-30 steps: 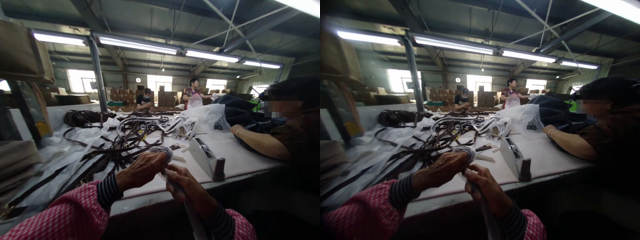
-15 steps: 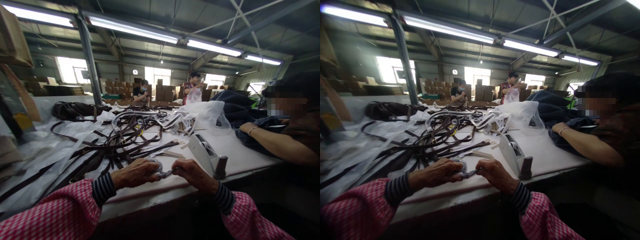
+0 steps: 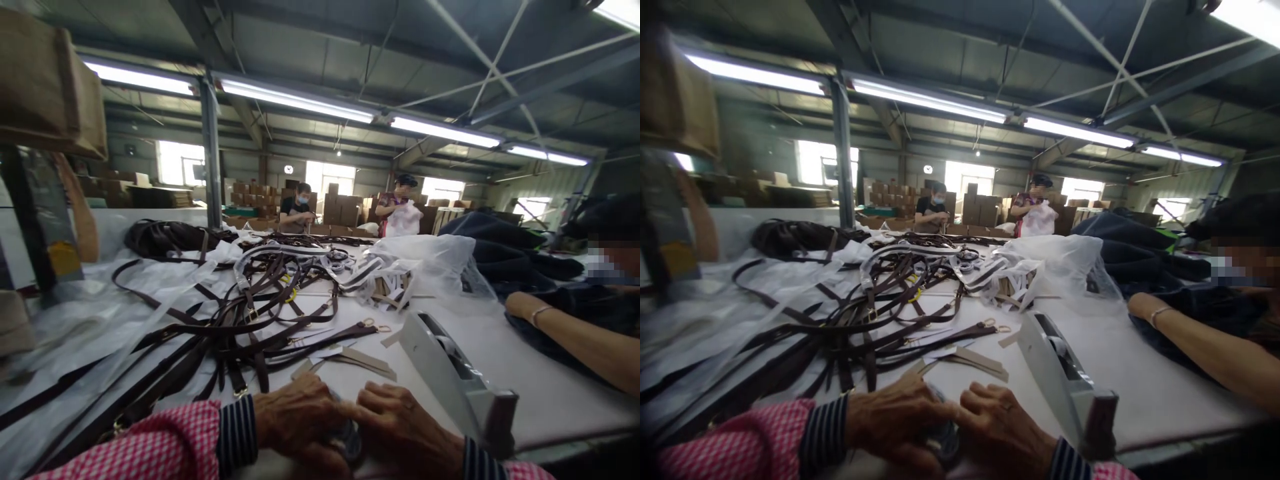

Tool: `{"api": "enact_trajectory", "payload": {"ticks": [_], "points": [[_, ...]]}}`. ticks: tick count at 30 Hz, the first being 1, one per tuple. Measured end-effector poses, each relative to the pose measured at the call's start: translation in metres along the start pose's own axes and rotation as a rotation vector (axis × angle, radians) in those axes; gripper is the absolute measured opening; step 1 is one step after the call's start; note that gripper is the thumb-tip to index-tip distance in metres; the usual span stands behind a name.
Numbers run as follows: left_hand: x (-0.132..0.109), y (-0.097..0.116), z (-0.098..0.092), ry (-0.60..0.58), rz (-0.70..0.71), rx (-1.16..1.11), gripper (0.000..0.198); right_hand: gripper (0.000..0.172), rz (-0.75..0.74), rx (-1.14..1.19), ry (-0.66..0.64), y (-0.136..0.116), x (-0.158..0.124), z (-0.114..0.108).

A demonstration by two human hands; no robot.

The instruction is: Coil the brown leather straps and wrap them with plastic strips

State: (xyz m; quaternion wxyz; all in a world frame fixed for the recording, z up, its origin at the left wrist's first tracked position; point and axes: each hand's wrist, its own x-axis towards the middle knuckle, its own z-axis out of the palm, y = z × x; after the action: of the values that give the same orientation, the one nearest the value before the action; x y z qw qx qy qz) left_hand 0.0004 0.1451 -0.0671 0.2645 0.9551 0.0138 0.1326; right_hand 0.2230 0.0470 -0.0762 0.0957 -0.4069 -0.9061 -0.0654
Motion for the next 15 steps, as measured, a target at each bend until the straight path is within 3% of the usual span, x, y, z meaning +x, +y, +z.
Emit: {"api": "enact_trajectory", "payload": {"ticks": [5,11,15], "points": [[-0.012,-0.005,0.018,0.1,0.08,0.414,0.055,0.016,-0.066,-0.081,0.045,0.004,0.008,0.012],[-0.027,0.018,0.016,0.124,-0.053,0.446,0.029,0.02,-0.11,-0.076,0.113,0.005,0.014,0.02],[-0.026,0.006,0.028,0.179,-0.141,0.594,0.015,0.03,-0.145,-0.136,0.159,0.007,0.017,0.027]]}}
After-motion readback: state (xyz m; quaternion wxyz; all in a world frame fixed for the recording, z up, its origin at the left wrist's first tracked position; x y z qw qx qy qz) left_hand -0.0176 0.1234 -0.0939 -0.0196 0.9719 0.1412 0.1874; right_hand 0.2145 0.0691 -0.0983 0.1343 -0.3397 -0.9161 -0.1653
